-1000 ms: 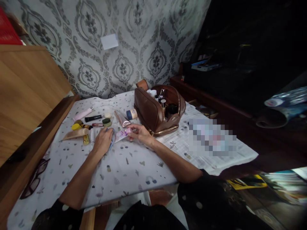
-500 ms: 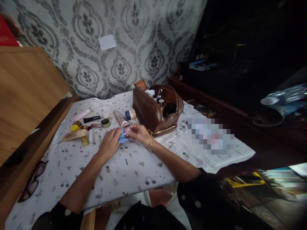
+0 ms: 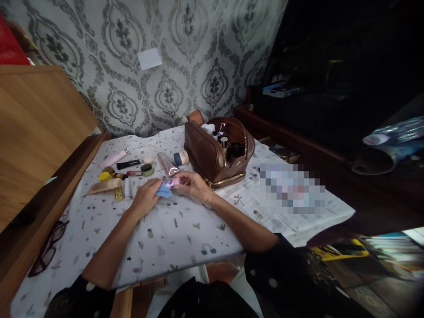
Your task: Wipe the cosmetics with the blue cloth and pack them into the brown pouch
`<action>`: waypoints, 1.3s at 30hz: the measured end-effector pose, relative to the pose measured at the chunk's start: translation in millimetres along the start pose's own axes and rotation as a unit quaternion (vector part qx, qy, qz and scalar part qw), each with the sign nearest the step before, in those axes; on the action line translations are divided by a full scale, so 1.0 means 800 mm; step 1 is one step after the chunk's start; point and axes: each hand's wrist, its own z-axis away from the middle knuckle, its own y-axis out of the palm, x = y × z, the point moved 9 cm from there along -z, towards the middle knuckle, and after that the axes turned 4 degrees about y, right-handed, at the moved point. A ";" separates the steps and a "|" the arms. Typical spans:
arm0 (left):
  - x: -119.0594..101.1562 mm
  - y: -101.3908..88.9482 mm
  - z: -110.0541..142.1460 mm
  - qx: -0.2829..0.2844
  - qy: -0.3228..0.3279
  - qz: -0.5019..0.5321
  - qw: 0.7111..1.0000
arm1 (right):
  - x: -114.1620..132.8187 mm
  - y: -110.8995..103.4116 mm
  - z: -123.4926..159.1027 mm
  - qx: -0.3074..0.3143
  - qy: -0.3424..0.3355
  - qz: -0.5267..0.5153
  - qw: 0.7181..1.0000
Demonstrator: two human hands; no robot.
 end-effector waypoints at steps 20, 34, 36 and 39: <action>-0.028 -0.021 -0.004 -0.083 -0.105 0.275 0.952 | 0.000 0.015 0.002 0.039 0.037 -0.169 0.984; -0.015 -0.028 0.000 -0.088 -0.111 0.357 0.923 | -0.011 0.037 0.016 0.139 0.146 -0.112 0.973; -0.011 -0.021 0.003 -0.074 -0.126 0.379 0.914 | -0.008 0.037 0.016 0.143 0.134 -0.091 0.976; -0.003 -0.003 0.008 -0.046 -0.169 0.418 0.891 | -0.006 0.038 0.014 0.144 0.110 -0.059 0.982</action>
